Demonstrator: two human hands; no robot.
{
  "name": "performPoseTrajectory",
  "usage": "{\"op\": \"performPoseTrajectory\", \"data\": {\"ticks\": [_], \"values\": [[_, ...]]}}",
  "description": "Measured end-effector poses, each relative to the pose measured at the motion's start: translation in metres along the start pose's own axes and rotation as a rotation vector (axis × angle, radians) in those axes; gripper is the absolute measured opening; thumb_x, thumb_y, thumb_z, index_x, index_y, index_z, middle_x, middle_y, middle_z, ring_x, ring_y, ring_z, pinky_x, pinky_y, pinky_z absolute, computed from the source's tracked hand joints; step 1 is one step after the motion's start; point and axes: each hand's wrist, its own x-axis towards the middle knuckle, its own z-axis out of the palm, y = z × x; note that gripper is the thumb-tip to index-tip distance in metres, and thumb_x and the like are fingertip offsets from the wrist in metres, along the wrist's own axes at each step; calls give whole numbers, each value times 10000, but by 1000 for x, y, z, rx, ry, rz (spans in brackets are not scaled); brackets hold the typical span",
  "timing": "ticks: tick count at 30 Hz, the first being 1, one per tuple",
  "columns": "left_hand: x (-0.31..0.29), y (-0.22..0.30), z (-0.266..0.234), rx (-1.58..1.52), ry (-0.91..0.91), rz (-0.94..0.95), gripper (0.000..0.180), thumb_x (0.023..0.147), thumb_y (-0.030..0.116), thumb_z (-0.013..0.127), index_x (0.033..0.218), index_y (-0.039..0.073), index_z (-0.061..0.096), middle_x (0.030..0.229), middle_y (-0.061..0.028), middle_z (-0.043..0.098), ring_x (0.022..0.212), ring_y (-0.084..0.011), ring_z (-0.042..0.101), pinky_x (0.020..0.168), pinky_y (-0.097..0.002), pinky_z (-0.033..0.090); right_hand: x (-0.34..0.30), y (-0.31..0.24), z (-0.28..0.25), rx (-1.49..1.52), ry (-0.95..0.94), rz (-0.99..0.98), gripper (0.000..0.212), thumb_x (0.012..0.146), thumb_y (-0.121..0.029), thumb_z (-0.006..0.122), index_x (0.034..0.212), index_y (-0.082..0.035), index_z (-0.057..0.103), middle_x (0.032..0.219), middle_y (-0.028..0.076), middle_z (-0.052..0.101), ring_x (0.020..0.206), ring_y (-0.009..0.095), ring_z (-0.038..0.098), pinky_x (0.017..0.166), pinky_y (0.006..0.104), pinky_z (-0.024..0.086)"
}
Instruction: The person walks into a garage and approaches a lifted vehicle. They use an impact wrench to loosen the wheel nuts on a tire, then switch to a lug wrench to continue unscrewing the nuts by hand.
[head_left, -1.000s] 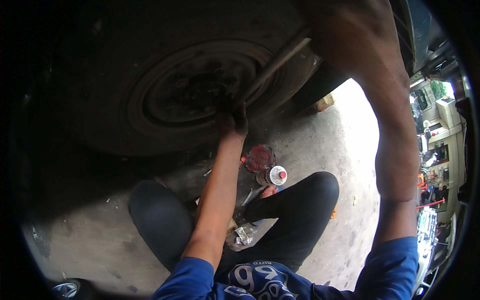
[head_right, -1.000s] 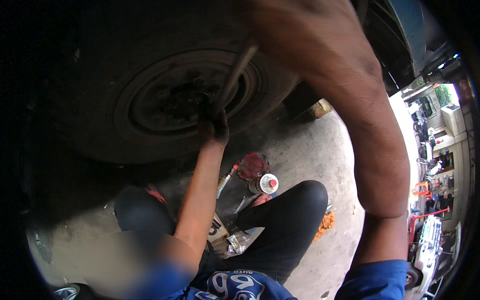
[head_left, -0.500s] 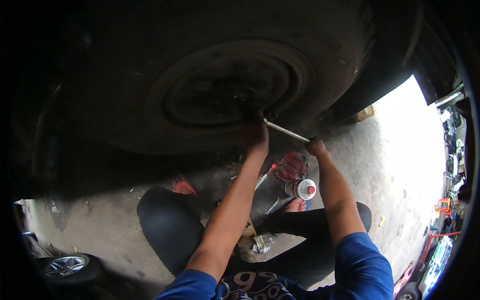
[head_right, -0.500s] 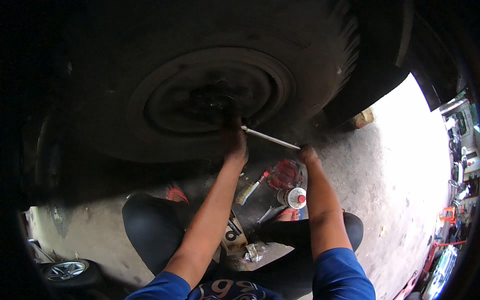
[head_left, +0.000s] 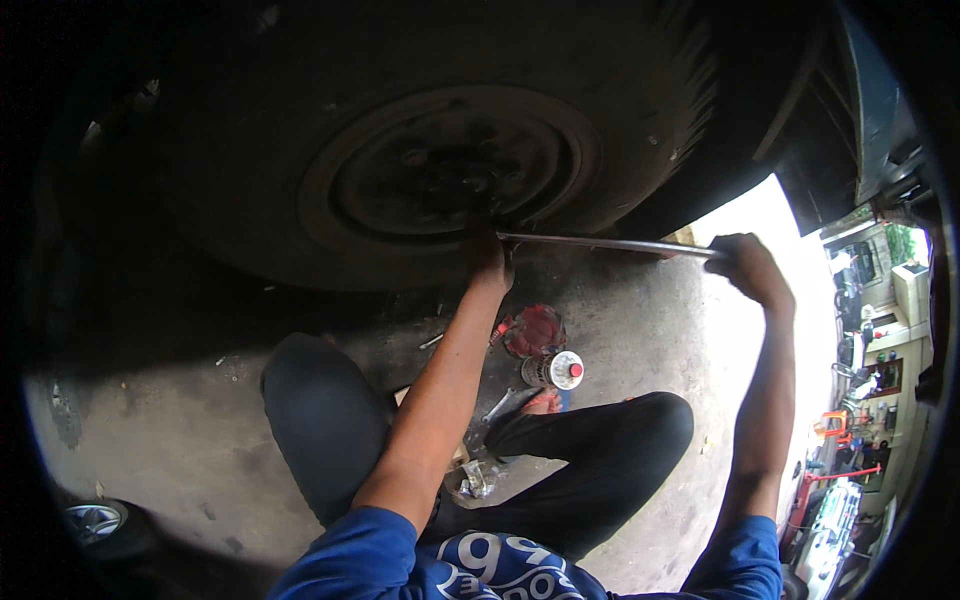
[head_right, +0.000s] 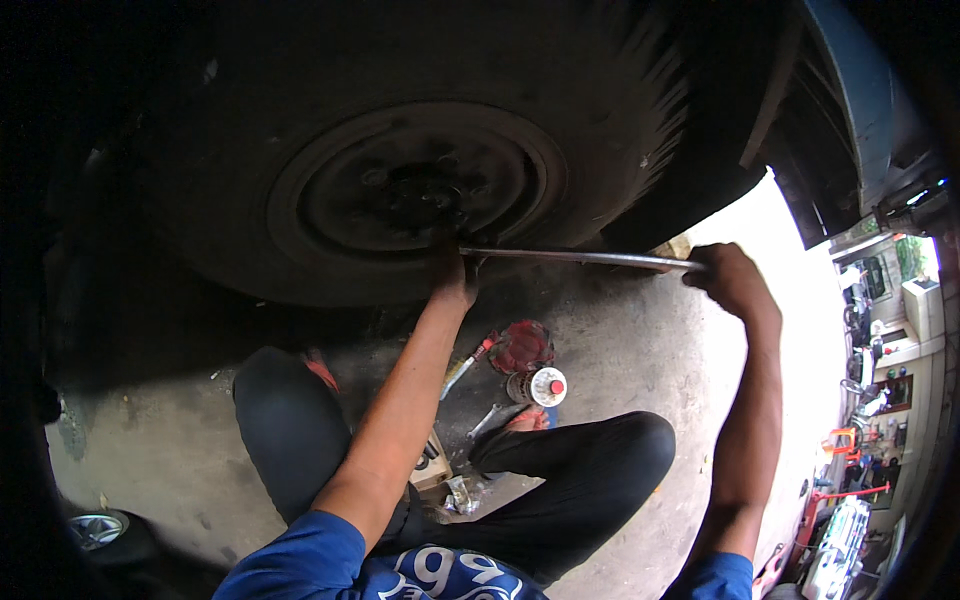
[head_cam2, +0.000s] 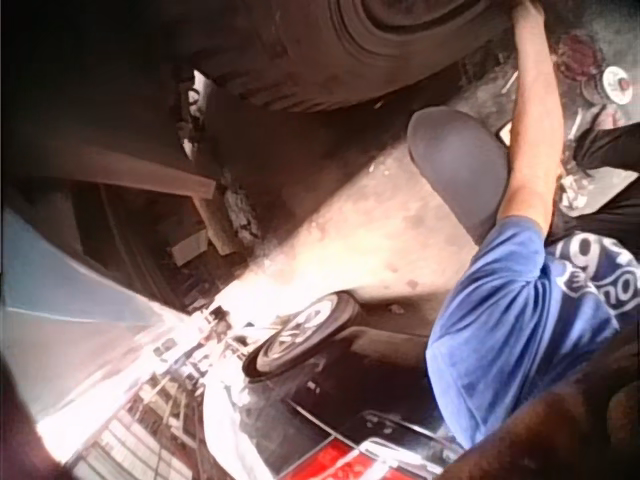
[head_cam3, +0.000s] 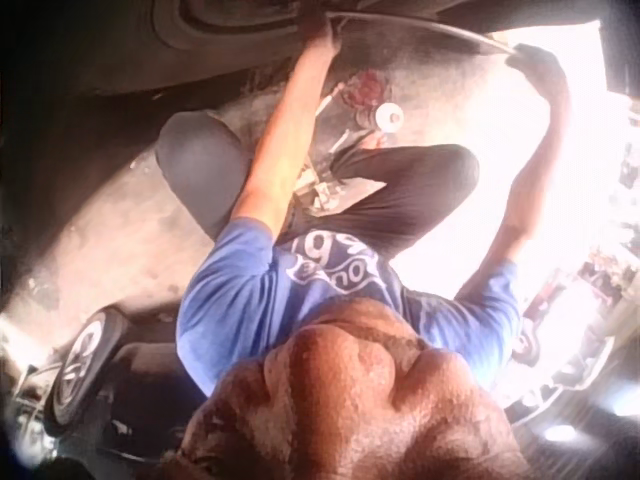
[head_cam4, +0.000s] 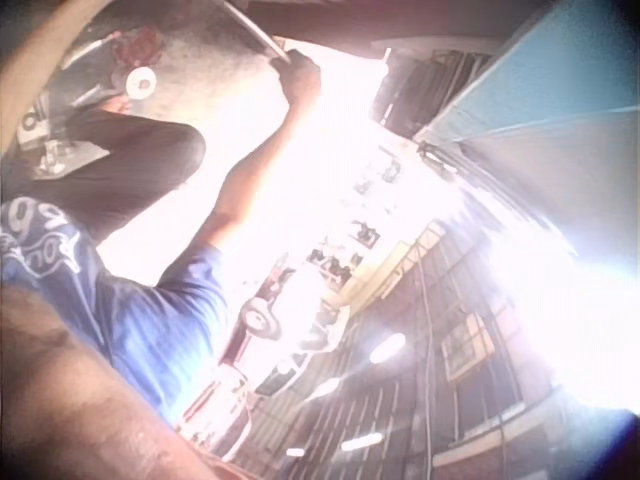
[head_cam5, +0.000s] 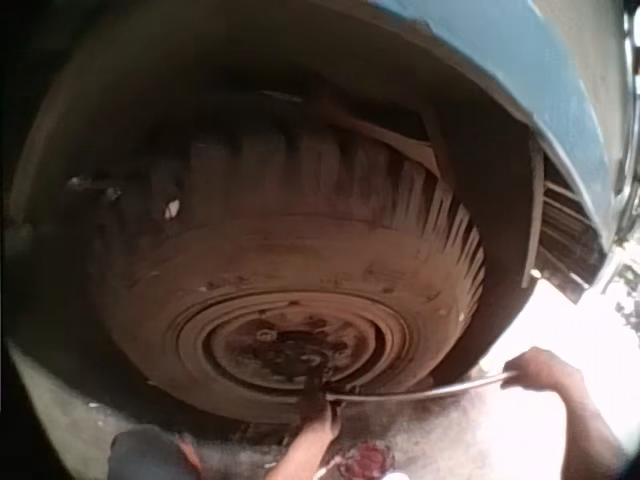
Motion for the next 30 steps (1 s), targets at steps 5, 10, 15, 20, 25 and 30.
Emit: {"op": "performPoseTrajectory", "data": {"ticks": [5,10,15,20,25,30], "values": [[-11,15,20,9,-17,-59,275,995,250,516,1263,208,561,1136,11,589,984,-158,562,819,-384,501,-53,-88,-99,-421,483,-307,155,762,-77,794,907,-57,744,915,112,721,867,255,647,870,399,448],[-4,11,12,-180,-143,-45,288,1005,252,513,1283,200,566,1118,23,596,971,-129,560,786,-344,502,-66,-171,-141,-638,680,-656,166,763,-45,775,924,-62,739,941,103,704,939,247,614,884,377,457],[8,7,4,479,-197,378,433,958,206,507,1376,95,493,1272,-120,560,1142,-282,533,967,-413,447,-64,-232,-141,-741,768,-968,174,755,-47,768,926,-63,737,906,109,701,889,256,626,828,378,476],[7,4,14,526,-254,377,443,955,138,537,1393,87,497,1314,-134,560,1199,-264,531,1006,-408,429,-51,-239,-142,-788,778,-966,183,746,-49,761,927,-65,736,871,116,699,840,265,637,772,379,495],[3,-2,22,-330,-174,7,261,1013,181,517,1266,164,577,1151,6,631,1019,-106,599,868,-275,509,-22,-197,-149,-809,880,-743,192,738,-51,755,928,-67,734,835,122,696,791,274,648,716,380,514],[0,-2,28,-202,-104,82,245,1010,187,516,1241,163,593,1149,7,635,1012,-108,606,816,-267,503,7,-132,-130,-730,965,-610,202,729,-54,748,930,-68,732,800,128,693,741,283,660,660,382,533]]}}
